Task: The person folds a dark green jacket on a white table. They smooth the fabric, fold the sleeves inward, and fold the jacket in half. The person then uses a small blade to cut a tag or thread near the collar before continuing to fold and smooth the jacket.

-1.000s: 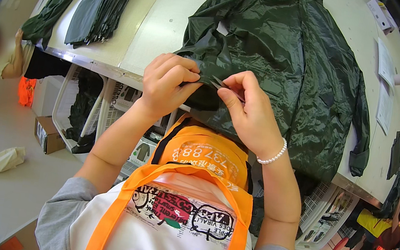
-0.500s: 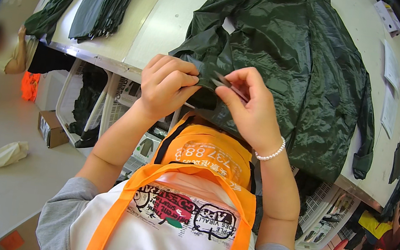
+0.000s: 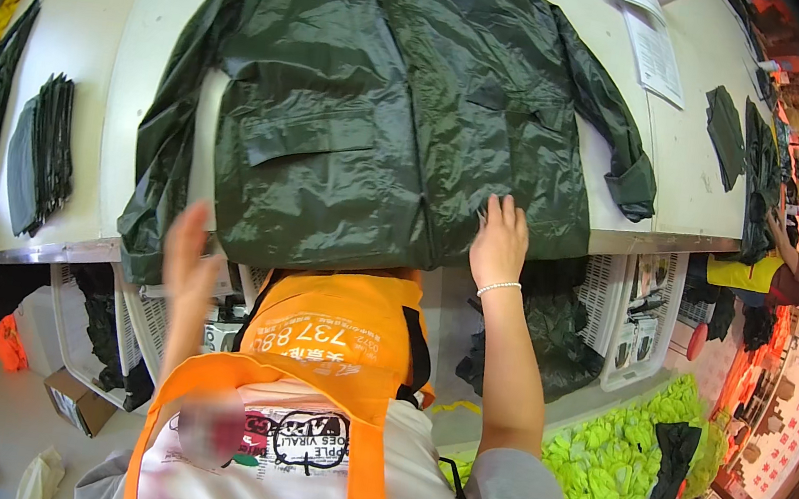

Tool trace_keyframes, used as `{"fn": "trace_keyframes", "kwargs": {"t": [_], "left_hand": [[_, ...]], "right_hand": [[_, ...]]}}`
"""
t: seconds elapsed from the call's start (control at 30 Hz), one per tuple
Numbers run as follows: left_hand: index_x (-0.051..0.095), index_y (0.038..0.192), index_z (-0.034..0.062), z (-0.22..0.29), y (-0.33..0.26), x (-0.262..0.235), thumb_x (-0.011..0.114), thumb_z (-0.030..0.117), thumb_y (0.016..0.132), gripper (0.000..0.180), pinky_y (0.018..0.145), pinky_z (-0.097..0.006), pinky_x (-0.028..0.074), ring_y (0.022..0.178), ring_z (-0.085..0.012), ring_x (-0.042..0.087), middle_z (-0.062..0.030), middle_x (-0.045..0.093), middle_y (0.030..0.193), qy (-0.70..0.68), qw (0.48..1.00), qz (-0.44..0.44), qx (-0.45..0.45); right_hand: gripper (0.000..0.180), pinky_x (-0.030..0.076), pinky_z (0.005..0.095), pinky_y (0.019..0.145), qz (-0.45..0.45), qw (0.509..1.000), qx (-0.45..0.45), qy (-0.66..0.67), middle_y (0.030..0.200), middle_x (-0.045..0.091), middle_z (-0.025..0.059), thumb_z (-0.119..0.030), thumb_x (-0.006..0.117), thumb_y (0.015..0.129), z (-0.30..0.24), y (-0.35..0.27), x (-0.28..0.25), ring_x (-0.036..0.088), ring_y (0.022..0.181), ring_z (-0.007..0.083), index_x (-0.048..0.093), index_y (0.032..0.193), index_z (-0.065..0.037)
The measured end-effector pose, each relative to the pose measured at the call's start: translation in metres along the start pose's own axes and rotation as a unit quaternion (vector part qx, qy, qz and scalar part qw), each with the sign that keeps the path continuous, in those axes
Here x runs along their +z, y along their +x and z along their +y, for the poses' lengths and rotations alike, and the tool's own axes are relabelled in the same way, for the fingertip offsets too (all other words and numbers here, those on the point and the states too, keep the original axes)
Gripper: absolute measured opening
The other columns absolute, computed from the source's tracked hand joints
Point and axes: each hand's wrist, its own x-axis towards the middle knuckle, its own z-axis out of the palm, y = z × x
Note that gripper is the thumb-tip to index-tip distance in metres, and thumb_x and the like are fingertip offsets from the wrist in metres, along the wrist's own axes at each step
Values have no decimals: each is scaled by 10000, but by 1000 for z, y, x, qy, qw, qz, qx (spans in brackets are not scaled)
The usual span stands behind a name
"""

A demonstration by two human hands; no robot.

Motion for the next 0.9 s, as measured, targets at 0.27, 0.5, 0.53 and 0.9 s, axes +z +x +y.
{"fn": "trace_keyframes", "kwargs": {"t": [0.27,0.5,0.53,0.9], "left_hand": [[218,1483,124,-101,54,83,601,474,835,830,1104,-587,113,1428,-327,129,-145,123,1553,505,862,-30,-12],[222,1482,157,-121,111,28,509,403,915,682,1079,-618,155,1427,-307,135,-98,131,1558,530,844,-7,-89],[222,1481,154,-121,113,32,503,392,918,673,1080,-617,155,1427,-312,133,-98,132,1557,534,841,0,-89],[435,1308,17,-11,202,148,644,35,745,601,1038,-445,317,1238,-379,416,-202,423,1373,273,940,21,206]], "right_hand": [[464,316,493,1044,-35,999,-13,1,1391,376,289,-129,492,884,10,0,40,369,1268,455,445,1325,9],[215,515,423,747,-132,968,25,211,1101,606,197,-84,489,857,-13,76,2,615,923,350,576,1053,-69],[192,515,428,734,8,974,-18,226,1053,612,159,-106,520,865,6,95,13,622,856,357,578,1048,-104],[131,506,353,668,-18,967,3,255,796,662,131,-173,655,824,90,271,10,641,714,271,663,900,-67]]}}
